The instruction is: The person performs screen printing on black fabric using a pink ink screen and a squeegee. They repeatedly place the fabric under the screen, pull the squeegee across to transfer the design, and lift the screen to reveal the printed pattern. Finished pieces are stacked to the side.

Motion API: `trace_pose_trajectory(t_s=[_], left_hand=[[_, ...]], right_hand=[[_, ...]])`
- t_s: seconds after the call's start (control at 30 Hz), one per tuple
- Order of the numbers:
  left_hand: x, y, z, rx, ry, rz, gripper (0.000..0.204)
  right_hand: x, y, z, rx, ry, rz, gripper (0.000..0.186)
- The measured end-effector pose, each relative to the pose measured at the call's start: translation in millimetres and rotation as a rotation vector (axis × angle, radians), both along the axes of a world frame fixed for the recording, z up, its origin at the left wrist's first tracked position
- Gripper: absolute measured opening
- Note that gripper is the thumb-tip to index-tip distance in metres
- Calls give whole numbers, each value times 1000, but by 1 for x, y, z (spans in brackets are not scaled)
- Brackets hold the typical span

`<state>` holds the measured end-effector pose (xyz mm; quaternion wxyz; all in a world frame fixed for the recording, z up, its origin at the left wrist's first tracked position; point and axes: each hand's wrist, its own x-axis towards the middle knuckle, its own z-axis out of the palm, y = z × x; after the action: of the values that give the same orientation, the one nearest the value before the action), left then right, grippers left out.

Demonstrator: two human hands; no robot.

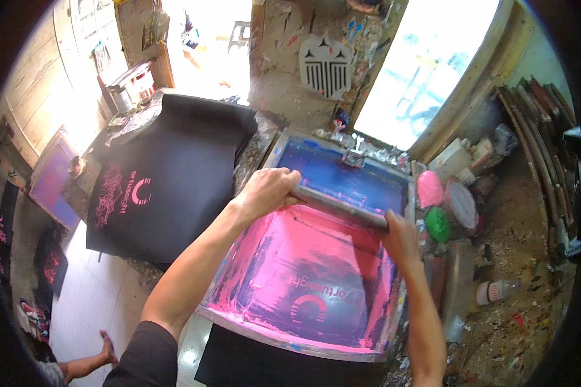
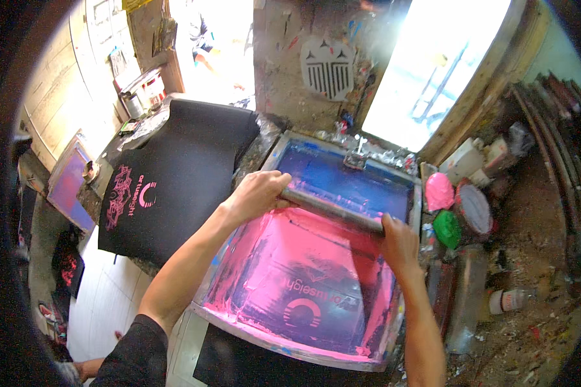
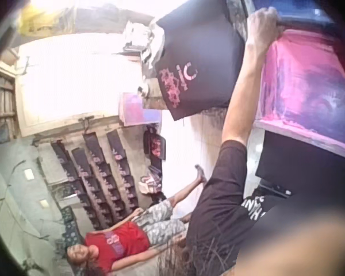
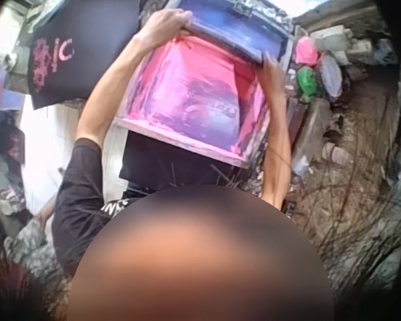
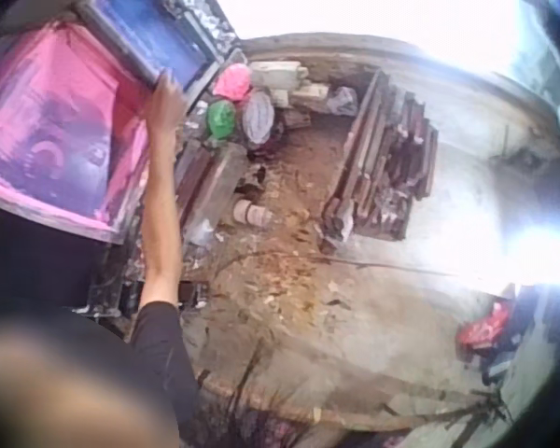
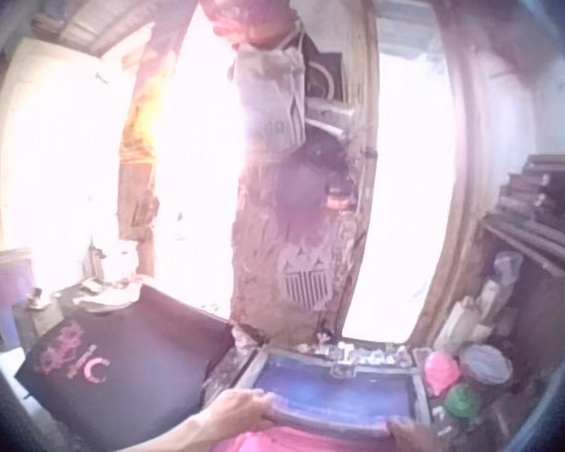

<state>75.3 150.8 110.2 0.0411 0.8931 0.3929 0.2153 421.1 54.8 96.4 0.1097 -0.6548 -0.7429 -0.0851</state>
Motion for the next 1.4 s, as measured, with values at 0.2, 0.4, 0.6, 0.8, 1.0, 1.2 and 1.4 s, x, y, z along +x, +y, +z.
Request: trace_pose_trajectory(t_s=[0.2, 0.4, 0.6, 0.8, 1.0, 1.2, 1.4], left_hand=[[-47, -106, -35, -58, -56, 159, 48], [-57, -237, -16, -104, 35, 97, 45], [-8, -79, -7, -27, 27, 61, 46], [17, -25, -23, 1, -33, 8, 47], [-36, -137, -34, -47, 23, -10, 57], [-59, -236, -12, -15, -61, -77, 44], [-104, -283, -32, -92, -166, 94, 87]], right_hand=[[-9, -29, -2, -170, 104, 324, 30], [-24, -171, 10, -118, 199, 427, 15], [12, -74, 9, 40, 55, 197, 34], [9, -32, 1, -29, 137, 69, 25], [-17, -153, 0, -205, 256, 115, 18], [-64, -246, 21, -207, 259, 176, 21], [-75, -280, 14, -176, 116, 72, 38]])
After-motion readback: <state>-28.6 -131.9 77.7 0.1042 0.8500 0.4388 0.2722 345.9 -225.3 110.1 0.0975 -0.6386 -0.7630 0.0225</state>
